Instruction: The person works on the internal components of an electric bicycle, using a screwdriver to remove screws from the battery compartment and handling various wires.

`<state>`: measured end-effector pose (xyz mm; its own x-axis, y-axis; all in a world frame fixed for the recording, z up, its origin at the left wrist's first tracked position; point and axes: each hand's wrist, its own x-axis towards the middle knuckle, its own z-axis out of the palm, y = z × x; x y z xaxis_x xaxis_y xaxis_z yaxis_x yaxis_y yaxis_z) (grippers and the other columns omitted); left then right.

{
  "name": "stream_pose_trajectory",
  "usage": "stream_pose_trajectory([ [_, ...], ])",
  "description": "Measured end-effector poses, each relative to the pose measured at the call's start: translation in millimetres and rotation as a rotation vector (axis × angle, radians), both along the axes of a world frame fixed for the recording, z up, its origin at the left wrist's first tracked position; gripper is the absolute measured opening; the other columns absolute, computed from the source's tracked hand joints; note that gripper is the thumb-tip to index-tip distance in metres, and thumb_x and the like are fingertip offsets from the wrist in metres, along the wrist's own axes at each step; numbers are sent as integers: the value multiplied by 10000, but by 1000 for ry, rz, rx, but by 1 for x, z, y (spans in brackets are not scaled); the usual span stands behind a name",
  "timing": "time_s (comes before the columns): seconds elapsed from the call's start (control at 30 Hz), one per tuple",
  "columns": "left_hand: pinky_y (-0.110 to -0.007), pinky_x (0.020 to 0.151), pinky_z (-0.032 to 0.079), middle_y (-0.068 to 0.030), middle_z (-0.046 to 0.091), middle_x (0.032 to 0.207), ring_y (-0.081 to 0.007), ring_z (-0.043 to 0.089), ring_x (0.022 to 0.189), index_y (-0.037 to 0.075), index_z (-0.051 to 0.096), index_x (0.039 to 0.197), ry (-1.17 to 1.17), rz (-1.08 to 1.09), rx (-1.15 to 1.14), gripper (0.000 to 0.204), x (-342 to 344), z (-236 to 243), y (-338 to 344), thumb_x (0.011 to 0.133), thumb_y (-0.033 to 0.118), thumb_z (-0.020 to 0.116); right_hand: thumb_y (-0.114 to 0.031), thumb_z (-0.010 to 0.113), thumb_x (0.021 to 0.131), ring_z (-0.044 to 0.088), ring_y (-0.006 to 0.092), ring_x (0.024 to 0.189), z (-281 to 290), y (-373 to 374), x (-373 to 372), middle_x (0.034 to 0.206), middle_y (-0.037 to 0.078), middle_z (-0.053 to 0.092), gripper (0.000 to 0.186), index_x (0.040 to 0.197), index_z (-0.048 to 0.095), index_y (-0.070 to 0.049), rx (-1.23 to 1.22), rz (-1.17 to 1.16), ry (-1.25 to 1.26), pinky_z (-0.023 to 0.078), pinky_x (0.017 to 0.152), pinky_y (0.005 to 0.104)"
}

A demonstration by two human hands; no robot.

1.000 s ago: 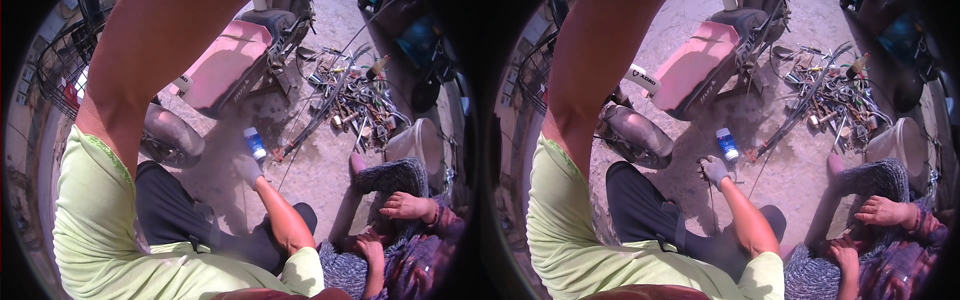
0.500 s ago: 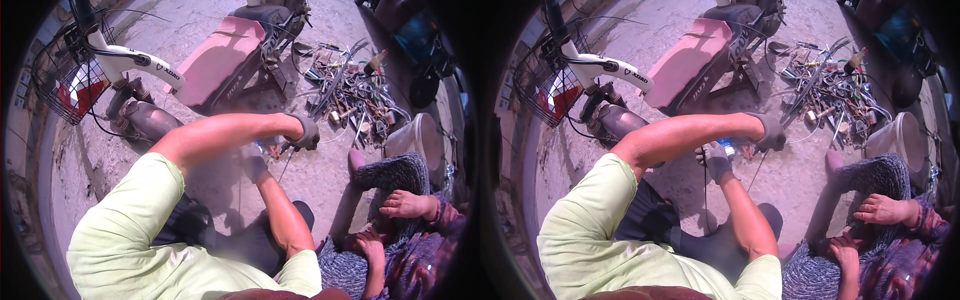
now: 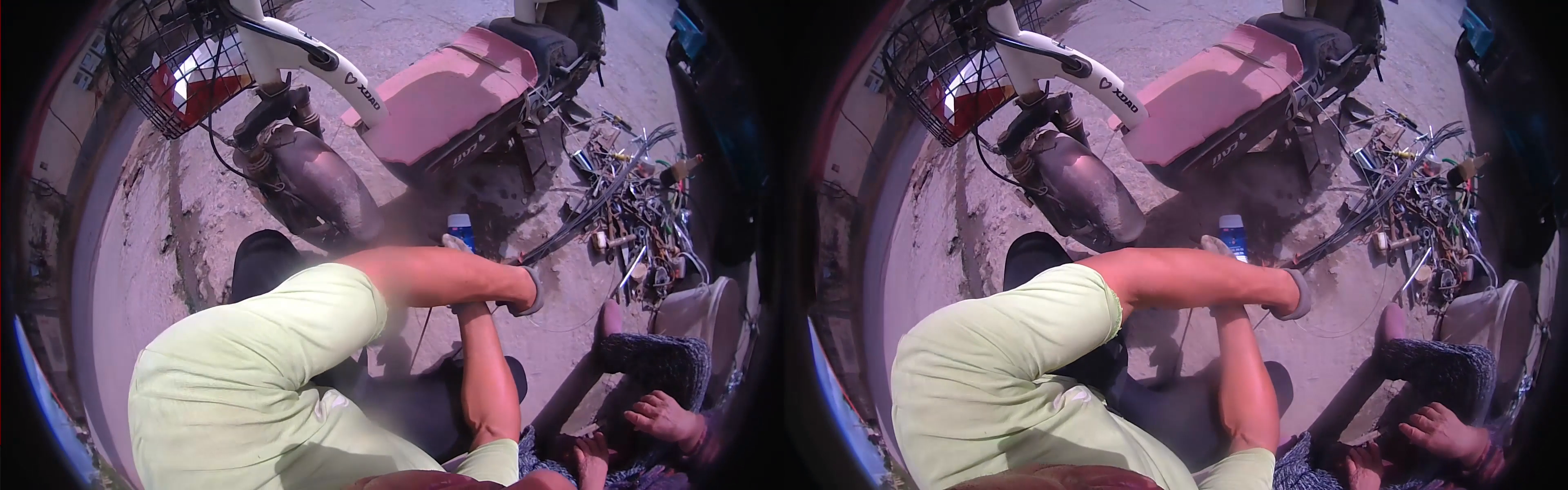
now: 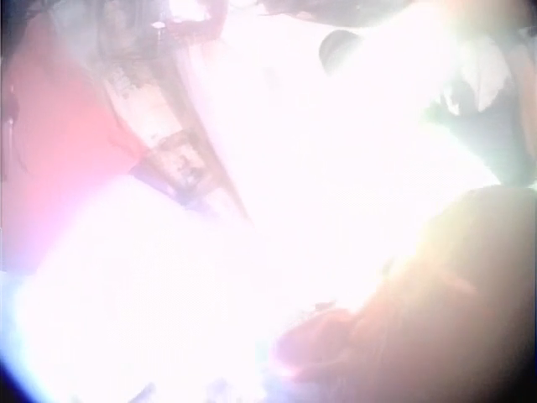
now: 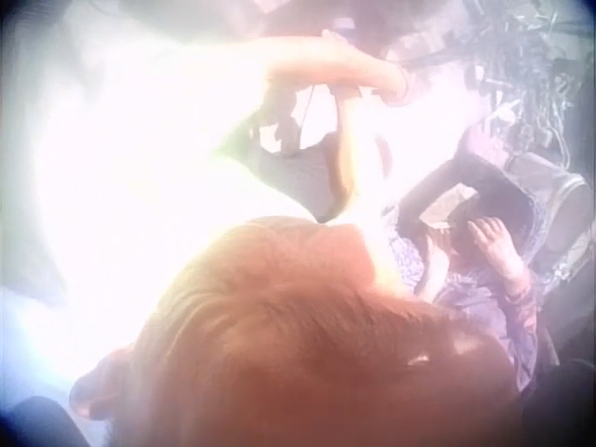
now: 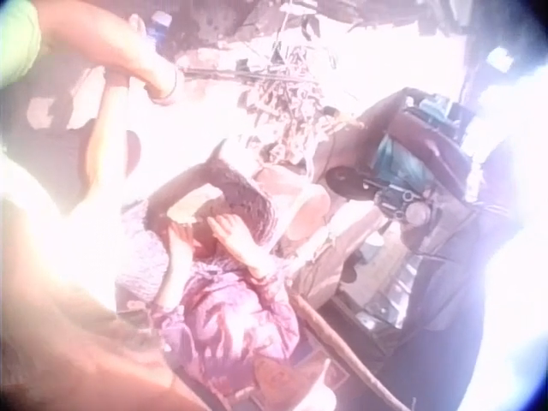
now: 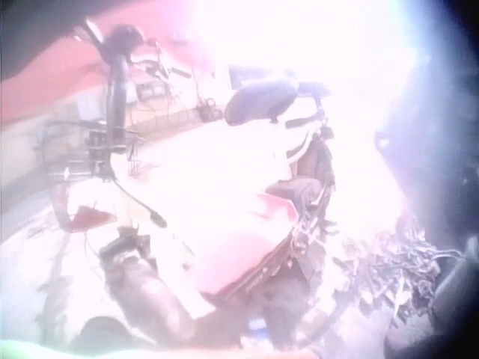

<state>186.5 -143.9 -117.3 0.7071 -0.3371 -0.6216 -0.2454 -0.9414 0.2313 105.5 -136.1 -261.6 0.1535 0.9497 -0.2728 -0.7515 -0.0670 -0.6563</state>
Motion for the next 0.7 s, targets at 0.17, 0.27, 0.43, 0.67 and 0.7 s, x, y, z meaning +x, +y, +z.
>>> stream_pose_trajectory([
  [0.17, -498, 794, 550, -174, 749, 994, -387, 709, 949, 83, 755, 1074, 14, 168, -48, 295, -26, -23, 27, 874, 265, 637, -234, 516, 1076, 565, 105, 1120, 20, -12, -37, 1241, 15, 611, 252, 1296, 566, -121, -231, 20, -541, 455, 997, 307],
  [0.27, -496, 803, 547, -173, 748, 994, -387, 708, 950, 89, 752, 1082, -88, 262, -97, 311, -15, 15, 41, 882, 293, 629, -362, 493, 1083, 555, 177, 1226, 22, -15, -24, 1418, 80, 545, 440, 1434, 464, -99, -3, -64, 110, 480, 1011, 374],
  [0.43, -482, 855, 535, -168, 738, 1022, -384, 695, 968, 128, 739, 1120, -472, 665, -217, 400, -31, 144, 115, 913, 431, 580, -301, 507, 1065, 577, 112, 616, 151, -7, -23, 788, 5, 623, 276, 1130, 645, -71, -314, 22, -255, 480, 569, 278],
  [0.67, -437, 890, 541, -180, 722, 1093, -370, 688, 1019, 144, 745, 1103, -1441, 1027, -190, 277, -16, 190, 291, 851, 233, 672, -297, 544, 1066, 607, 121, 656, 156, -14, -26, 834, 21, 634, 304, 1242, 614, -60, -269, -12, -270, 511, 593, 274],
  [0.7, -436, 890, 541, -180, 722, 1090, -367, 688, 1019, 144, 746, 1097, -1385, 1063, -92, 271, -17, 188, 307, 850, 226, 671, -314, 597, 1040, 631, 123, 658, 153, -16, -26, 868, 69, 671, 335, 1237, 576, -44, -229, -14, -228, 526, 596, 273],
])
